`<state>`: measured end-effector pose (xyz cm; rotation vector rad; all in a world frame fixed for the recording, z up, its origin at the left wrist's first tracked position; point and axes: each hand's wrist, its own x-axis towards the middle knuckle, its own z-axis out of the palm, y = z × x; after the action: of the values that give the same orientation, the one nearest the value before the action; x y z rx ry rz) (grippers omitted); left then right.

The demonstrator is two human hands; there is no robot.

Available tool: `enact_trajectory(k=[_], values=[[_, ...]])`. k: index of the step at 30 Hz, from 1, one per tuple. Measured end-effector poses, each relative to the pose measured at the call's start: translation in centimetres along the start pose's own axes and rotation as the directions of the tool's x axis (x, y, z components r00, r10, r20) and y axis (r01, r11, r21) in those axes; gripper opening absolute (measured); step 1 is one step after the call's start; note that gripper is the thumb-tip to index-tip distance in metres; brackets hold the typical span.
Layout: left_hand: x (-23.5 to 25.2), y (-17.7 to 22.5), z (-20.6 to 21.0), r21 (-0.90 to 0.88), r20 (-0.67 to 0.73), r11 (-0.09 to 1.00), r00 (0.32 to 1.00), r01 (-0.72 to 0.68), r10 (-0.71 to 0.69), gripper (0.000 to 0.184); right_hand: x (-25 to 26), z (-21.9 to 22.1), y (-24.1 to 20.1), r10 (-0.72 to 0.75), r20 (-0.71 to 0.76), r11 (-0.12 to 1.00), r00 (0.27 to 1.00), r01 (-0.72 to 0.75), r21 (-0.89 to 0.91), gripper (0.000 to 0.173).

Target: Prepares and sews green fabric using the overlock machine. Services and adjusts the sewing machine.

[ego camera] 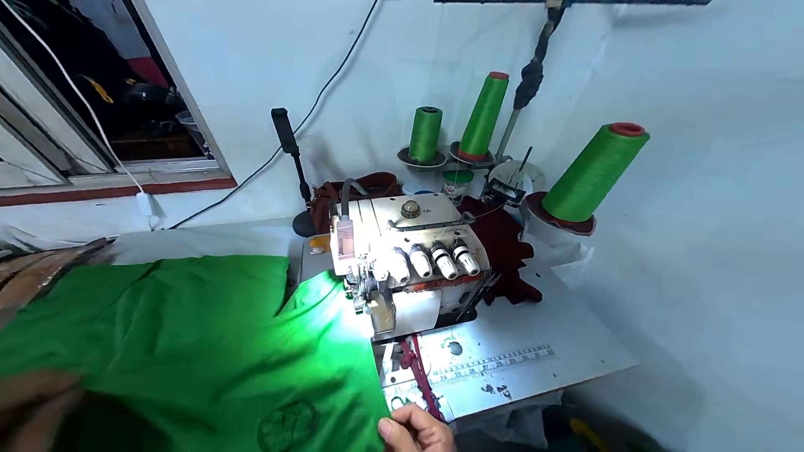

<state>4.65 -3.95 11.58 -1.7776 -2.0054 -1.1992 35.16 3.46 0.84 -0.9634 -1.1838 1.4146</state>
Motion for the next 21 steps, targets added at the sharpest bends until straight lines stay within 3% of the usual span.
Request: enact_trajectory(k=[2,5,7,10,14,21], values=[[2.3,-0.7,1.9,-0.038,-0.049,0.999,0.998,-0.036,0.035,0.028,1.4,1.2,-0.7,-0.025,-0.034,0.999,0.999,0.026,0.024,0.005],[3.4,0.4,6.1,-0.247,0.040,0.965,0.994,-0.084,0.097,0.053,4.0,2.7,-1.2,-0.057,-0.042,0.996,0.998,0.060,0.066,0.006],[2.6,4.1,9.4,-0.355,0.120,0.933,0.986,-0.065,0.114,0.052,5.6,3.6,-1.1,-0.060,-0.046,0.994,0.997,0.064,0.087,0.009],[0.6,8.5,14.0,-0.323,0.149,0.946,0.989,0.038,0.011,0.052,7.2,4.6,-1.0,-0.044,-0.061,0.991,0.997,0.051,0.125,0.011],[-0.2,7.7,17.6,-0.303,0.050,0.951,0.998,0.053,-0.040,0.047,7.3,4.7,-1.1,-0.012,-0.070,0.989,0.998,0.022,0.149,0.012],[0.8,6.9,17.8,-0.317,0.066,0.945,0.996,0.078,-0.060,0.036,7.6,5.2,-1.3,0.028,-0.091,0.988,0.995,-0.014,0.152,0.017]])
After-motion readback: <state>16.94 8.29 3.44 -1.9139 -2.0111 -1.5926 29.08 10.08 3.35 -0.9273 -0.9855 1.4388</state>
